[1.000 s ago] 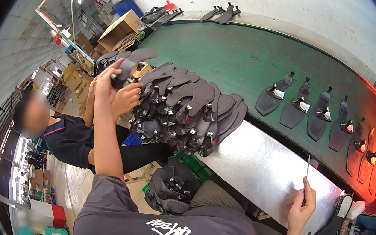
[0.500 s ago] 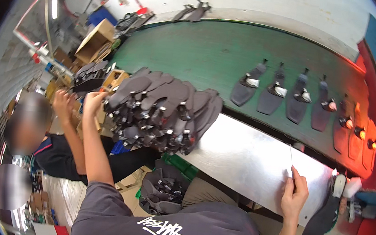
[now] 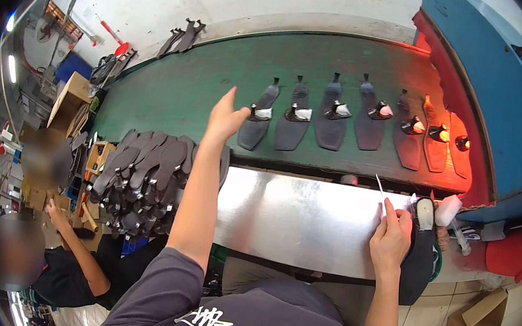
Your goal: Assembling shoe components and soles on a factory production line.
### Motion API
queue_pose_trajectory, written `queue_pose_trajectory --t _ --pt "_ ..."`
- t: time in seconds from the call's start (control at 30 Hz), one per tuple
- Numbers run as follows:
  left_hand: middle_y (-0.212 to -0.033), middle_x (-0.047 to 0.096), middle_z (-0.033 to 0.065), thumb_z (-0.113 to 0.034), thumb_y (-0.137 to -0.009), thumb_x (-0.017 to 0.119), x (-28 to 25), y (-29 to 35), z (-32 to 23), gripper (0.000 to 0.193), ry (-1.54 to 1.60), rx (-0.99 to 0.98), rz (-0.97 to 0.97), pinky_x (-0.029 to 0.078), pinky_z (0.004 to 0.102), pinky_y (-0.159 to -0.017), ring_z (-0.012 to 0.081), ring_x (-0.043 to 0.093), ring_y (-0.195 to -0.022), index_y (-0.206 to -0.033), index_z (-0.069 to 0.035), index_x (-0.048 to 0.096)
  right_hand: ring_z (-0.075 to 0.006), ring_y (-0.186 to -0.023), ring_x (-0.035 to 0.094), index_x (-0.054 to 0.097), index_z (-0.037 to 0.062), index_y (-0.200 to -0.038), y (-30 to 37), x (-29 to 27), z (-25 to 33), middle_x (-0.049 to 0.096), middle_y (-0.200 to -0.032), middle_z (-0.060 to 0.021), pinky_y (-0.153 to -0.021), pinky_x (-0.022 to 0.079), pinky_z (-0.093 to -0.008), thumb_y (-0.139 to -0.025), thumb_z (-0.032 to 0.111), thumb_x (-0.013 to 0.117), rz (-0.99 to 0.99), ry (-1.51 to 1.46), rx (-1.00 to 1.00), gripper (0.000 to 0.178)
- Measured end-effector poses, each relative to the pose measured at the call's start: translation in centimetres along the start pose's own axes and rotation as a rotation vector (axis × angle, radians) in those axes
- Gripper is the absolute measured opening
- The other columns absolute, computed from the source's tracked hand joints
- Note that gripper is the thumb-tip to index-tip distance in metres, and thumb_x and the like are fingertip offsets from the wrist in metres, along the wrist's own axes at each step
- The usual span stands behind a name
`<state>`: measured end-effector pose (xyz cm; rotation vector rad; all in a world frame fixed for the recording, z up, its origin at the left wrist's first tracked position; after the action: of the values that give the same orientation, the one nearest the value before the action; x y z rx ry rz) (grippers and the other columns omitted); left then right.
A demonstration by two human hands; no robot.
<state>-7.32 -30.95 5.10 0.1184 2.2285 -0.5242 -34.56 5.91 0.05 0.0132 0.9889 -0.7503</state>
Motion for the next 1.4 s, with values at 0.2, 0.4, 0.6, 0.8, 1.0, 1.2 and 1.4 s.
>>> queue_pose_trajectory --t 0.2,0.4,0.6,0.8,1.0,1.2,1.4 --pt "-0.128 0.056 0.0233 -0.030 -0.076 0.071 7.6 -0.7 7.2 0.046 0.026 -0.226 0.134 0.044 0.0402 -0.098 0.0356 0.055 -0.118 -0.115 -0.005 0.065 -0.0330 -0.096 0.051 0.061 0.0077 -0.122 0.5 -0.5 -0.9 0.055 -0.100 -0.0155 -0.084 0.043 -0.0417 -0.084 0.001 0.057 0.088 0.158 0.005 0.039" --pt "-0.111 0.065 0.0210 -0.036 -0.075 0.073 7.0 1.4 5.6 0.039 -0.106 -0.052 -0.136 0.046 0.0427 -0.090 0.0368 0.061 -0.105 -0.102 -0.008 0.070 -0.0354 -0.111 0.047 0.057 0.0092 -0.128 -0.2 -2.3 0.1 0.049 -0.122 -0.0179 -0.096 0.038 -0.0432 -0.081 0.001 0.062 -0.039 0.106 -0.006 0.048" --pt "-0.110 0.058 0.0136 -0.023 -0.070 0.080 5.7 1.9 4.8 0.031 0.078 0.019 -0.224 0.049 0.0387 -0.083 0.0297 0.058 -0.101 -0.094 -0.006 0.069 -0.0347 -0.109 0.048 0.060 0.0069 -0.124 0.3 -4.2 3.8 0.050 -0.121 -0.0180 -0.093 0.039 -0.0426 -0.078 0.001 0.062 -0.154 0.002 -0.099 0.046" --pt "-0.109 0.059 0.0102 -0.010 -0.068 0.082 0.3 4.2 -2.5 0.019 0.525 0.154 -0.218 0.049 0.0312 -0.076 0.0192 0.061 -0.090 -0.078 -0.002 0.068 -0.0262 -0.102 0.055 0.064 0.0006 -0.115 1.4 -3.8 6.4 0.059 -0.111 -0.0134 -0.087 0.044 -0.0330 -0.082 0.000 0.061 0.013 -0.479 -0.103 0.032" --pt "-0.121 0.055 0.0123 0.011 -0.069 0.074 2.4 17.1 -8.8 0.018 1.298 -0.195 0.431 0.050 0.0268 -0.079 0.0161 0.060 -0.097 -0.075 -0.003 0.063 -0.0205 -0.118 0.052 0.048 0.0003 -0.131 0.6 3.4 7.0 0.054 -0.129 -0.0128 -0.101 0.040 -0.0340 -0.085 0.009 0.066 0.371 -1.539 0.172 0.050" --pt "-0.124 0.057 0.0171 0.007 -0.071 0.074 2.7 24.7 -10.2 0.020 1.410 -0.273 0.723 0.048 0.0361 -0.094 0.0251 0.057 -0.112 -0.088 -0.002 0.070 -0.0205 -0.111 0.057 0.058 0.0018 -0.110 1.0 3.6 12.0 0.060 -0.119 -0.0118 -0.106 0.038 -0.0397 -0.075 0.006 0.071 0.516 -1.709 0.153 0.038" --pt "-0.121 0.061 0.0180 0.004 -0.079 0.068 2.0 25.9 -8.1 0.028 1.492 -0.465 0.650 0.046 0.0384 -0.098 0.0259 0.057 -0.114 -0.106 0.000 0.067 -0.0082 -0.082 0.046 0.040 0.0113 -0.086 2.4 1.1 11.2 0.049 -0.090 -0.0011 -0.075 0.039 -0.0218 -0.075 0.004 0.072 0.416 -1.479 0.183 0.035"
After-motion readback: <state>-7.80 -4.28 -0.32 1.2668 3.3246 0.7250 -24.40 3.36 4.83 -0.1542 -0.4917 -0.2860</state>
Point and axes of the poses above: each hand's wrist, its own y-axis away from the middle knuckle, its own x-axis out of the palm, z = x × y, the point moved 10 cm from there along -y, towards the middle knuckle
